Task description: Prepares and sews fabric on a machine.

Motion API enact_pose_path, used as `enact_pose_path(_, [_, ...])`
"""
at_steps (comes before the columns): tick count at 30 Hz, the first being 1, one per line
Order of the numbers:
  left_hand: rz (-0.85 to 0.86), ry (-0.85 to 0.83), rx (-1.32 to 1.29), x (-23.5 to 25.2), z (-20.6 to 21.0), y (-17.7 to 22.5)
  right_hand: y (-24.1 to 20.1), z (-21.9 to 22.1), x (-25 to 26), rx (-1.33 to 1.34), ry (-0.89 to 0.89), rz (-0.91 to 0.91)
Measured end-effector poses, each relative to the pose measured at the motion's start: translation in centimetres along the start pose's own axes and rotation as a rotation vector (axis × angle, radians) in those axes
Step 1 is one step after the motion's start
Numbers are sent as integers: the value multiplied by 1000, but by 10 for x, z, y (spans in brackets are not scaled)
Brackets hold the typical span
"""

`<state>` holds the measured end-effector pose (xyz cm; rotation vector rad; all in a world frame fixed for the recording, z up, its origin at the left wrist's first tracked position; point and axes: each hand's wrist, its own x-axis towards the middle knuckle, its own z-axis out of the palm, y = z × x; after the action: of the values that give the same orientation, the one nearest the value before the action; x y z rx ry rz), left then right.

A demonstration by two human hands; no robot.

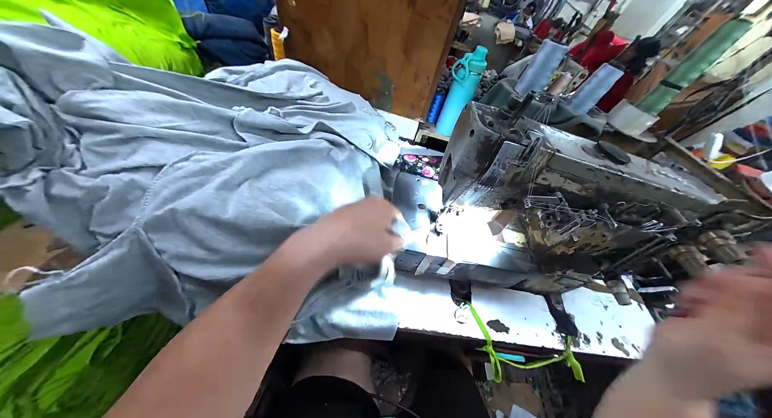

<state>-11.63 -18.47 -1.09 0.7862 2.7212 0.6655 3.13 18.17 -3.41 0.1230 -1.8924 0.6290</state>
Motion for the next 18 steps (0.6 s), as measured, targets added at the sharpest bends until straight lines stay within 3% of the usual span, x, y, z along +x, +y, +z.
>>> enact_pose_path(1, [22,-79,15,-11,2,8,-33,35,-13,-53,-160,-104])
enact_pose_path(3, [43,-72,134,-21,18,16,-72,114,-36,-154,-403,-237])
enact_pose_path(6, [23,-68,155,-31,41,25,-94,185,-47,-196,-879,-186])
enact_pose_path(7, [60,-1,155,-38,55,23,-97,199,-42,-159,-954,-153])
enact_pose_path(10, [473,517,99,-73,136,-5,-105,214,-29,-15,-843,-143])
enact_pose_path(12, [793,637,30,-99,181,-29,-130,213,-30,110,-754,-213])
enact_pose_path(13, [882,635,-31,-111,199,-44,-146,213,-36,198,-802,-265])
enact_pose_path(15, [792,553,-157,-133,230,-75,-182,222,-52,274,-1057,-411])
enact_pose_path(18, [377,355,-384,-165,250,-107,-215,257,-69,72,-1435,-530])
